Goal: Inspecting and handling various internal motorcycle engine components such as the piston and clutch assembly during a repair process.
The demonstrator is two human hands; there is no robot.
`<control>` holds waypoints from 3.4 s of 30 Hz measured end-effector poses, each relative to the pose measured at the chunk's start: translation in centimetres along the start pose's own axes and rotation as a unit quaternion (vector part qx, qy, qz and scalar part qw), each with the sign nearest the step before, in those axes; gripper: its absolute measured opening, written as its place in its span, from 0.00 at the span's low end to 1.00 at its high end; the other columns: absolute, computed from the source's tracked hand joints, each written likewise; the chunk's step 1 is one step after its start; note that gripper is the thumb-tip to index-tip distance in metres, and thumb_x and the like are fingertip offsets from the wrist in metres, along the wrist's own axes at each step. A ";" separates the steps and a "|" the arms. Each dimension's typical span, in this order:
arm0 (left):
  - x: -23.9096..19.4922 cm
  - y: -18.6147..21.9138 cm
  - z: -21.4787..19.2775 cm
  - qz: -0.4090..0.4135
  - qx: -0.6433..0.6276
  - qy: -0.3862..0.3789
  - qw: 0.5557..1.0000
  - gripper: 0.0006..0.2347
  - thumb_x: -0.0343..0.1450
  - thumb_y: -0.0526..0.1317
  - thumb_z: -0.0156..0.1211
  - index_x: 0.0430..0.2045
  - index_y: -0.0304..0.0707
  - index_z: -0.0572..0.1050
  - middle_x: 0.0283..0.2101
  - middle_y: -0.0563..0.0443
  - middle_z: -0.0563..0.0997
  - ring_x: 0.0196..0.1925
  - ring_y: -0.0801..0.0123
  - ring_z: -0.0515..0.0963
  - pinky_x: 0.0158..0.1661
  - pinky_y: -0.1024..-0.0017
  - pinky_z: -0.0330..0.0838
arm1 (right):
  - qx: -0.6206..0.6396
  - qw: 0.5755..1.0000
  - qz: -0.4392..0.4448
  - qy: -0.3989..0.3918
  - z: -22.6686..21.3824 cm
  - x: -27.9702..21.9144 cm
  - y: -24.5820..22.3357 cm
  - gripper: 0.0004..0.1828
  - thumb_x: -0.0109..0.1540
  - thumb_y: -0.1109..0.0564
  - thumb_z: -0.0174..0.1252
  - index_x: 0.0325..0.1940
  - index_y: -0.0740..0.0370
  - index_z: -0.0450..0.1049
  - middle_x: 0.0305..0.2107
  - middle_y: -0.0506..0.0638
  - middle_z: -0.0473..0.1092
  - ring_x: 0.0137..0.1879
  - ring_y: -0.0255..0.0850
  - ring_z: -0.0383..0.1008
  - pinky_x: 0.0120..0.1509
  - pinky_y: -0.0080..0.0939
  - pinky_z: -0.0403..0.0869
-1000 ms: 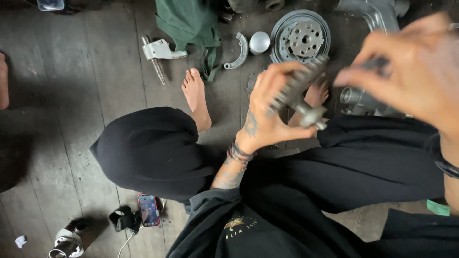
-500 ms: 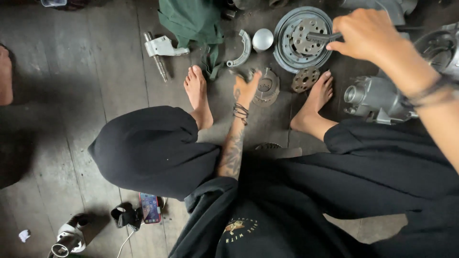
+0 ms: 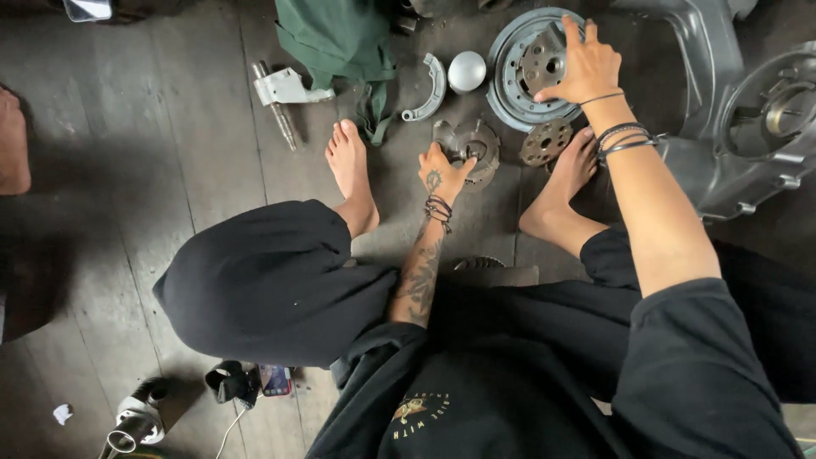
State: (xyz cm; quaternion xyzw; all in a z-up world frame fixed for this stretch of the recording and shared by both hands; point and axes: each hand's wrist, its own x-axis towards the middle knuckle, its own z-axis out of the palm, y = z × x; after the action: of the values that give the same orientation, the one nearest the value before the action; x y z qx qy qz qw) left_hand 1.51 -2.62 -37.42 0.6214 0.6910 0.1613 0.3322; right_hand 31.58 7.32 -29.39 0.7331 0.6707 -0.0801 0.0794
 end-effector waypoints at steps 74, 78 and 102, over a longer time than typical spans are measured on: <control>1.4 3.1 -3.8 -0.052 -0.246 0.099 0.963 0.16 0.60 0.48 0.70 0.31 0.33 0.82 0.29 0.46 0.87 0.28 0.60 0.84 0.35 0.68 0.77 | 0.039 0.991 -0.094 0.089 4.5 -3.3 -4.7 0.07 0.57 0.58 0.66 0.33 0.63 0.76 0.30 0.57 0.76 0.30 0.57 0.76 0.37 0.53 0.76; 1.3 3.1 -4.3 -0.065 -0.246 0.095 0.962 0.16 0.60 0.47 0.70 0.31 0.32 0.82 0.28 0.45 0.86 0.27 0.60 0.81 0.34 0.68 0.76 | 0.038 0.991 -0.118 0.055 5.1 -4.0 -3.6 0.06 0.59 0.58 0.62 0.37 0.61 0.74 0.31 0.56 0.75 0.33 0.58 0.76 0.36 0.54 0.74; 6.2 6.3 2.5 0.198 -0.019 -0.281 0.939 0.47 0.60 0.43 0.73 0.74 0.35 0.50 0.77 0.39 0.54 0.67 0.33 0.71 0.64 0.36 0.68 | -0.008 0.990 -0.137 -0.021 8.6 -2.3 -1.5 0.15 0.55 0.48 0.70 0.41 0.51 0.76 0.35 0.42 0.71 0.36 0.49 0.80 0.39 0.52 0.79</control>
State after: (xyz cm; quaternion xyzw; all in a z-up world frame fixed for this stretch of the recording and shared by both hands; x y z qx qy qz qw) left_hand 7.81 4.01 -36.83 0.7592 0.4299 0.0557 0.4855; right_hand 29.81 3.34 -37.26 0.6320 0.7634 -0.1000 0.0879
